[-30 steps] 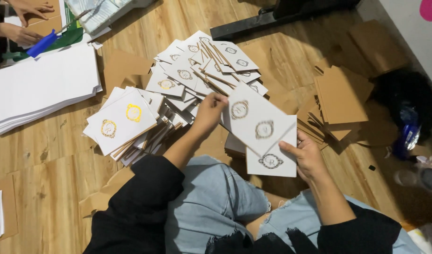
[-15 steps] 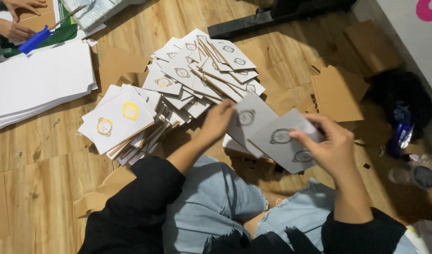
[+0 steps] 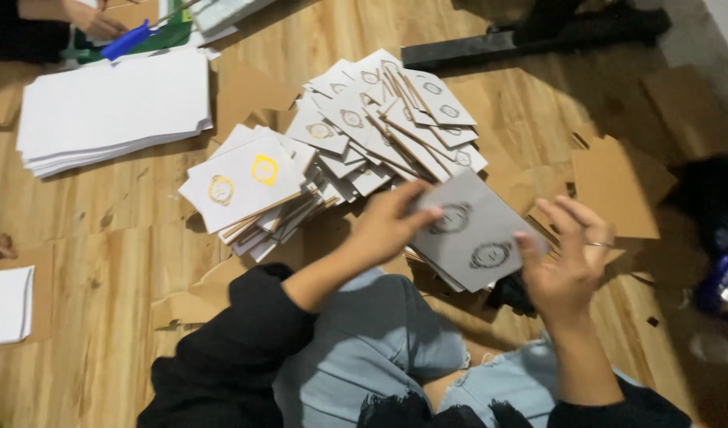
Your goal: Sorting printed invitation cards and inserting them into brown envelopes while sitting on the floor.
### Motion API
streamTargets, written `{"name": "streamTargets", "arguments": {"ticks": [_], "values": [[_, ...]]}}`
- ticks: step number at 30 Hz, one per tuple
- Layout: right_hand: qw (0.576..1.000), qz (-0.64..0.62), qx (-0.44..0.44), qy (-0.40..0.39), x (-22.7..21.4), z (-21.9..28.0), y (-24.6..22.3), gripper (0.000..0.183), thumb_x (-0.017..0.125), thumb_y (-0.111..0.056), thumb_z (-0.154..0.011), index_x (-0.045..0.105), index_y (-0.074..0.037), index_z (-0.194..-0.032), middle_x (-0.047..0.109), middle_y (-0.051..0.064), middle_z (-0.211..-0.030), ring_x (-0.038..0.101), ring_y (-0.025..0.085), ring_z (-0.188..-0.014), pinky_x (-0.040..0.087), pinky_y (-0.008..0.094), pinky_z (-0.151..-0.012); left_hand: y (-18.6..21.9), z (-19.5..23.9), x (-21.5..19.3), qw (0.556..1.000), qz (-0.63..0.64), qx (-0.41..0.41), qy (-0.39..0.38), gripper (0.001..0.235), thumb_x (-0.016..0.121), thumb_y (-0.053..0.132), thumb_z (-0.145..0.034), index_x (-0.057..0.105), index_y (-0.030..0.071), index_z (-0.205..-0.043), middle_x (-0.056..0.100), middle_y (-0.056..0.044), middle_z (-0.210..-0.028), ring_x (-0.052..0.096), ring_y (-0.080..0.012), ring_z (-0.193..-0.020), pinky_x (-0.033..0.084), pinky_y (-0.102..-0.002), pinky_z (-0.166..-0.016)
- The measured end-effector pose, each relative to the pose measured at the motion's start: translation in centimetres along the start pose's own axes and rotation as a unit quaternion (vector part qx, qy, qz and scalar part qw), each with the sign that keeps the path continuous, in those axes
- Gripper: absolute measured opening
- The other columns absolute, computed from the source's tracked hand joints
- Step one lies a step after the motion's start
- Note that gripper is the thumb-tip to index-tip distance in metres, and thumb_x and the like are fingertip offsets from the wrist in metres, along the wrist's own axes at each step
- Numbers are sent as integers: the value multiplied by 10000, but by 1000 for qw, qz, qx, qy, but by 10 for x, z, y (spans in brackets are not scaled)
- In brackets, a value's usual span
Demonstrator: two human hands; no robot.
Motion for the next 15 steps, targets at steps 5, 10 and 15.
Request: {"name": "streamTargets", "arguments": {"ticks": [5, 10, 15], "values": [[982, -52, 179, -35, 5, 22, 59, 269, 551, -155, -1007, 589, 25, -1203, 484, 221, -1238, 551, 310, -1094, 472, 382, -928, -58, 66, -149, 933, 112, -209, 270, 721, 634, 296, -749, 373, 58, -1378, 422, -57, -1432, 404, -143, -1298, 298, -309, -1073], [956, -100, 269, -60, 22, 30, 77, 252, 531, -177, -986, 584, -9, -1166, 477, 170, -1222, 543, 253, -1057, 452, 358, -927, -83, 122, -253, 901, -76, -243, 353, 469, 496, 288, -892, 305, 142, -1295, 344, -141, -1312, 274, -277, -1172, 249, -419, -941], [955, -83, 267, -94, 42, 40, 88, 237, 568, -191, -924, 624, -60, -1114, 528, 148, -1191, 518, 250, -1132, 417, 359, -978, -42, 106, -240, 840, -304, -290, 344, 711, 500, 324, -932, 106, 131, -1491, -108, -98, -1518, -128, -354, -1380, 2, -688, -1037]]}}
Point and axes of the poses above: each hand's wrist, its own z-axis away from the middle knuckle, its own x-axis out of the palm, y = z × x, the point moved 9 cm from there along -z, towards the middle knuckle
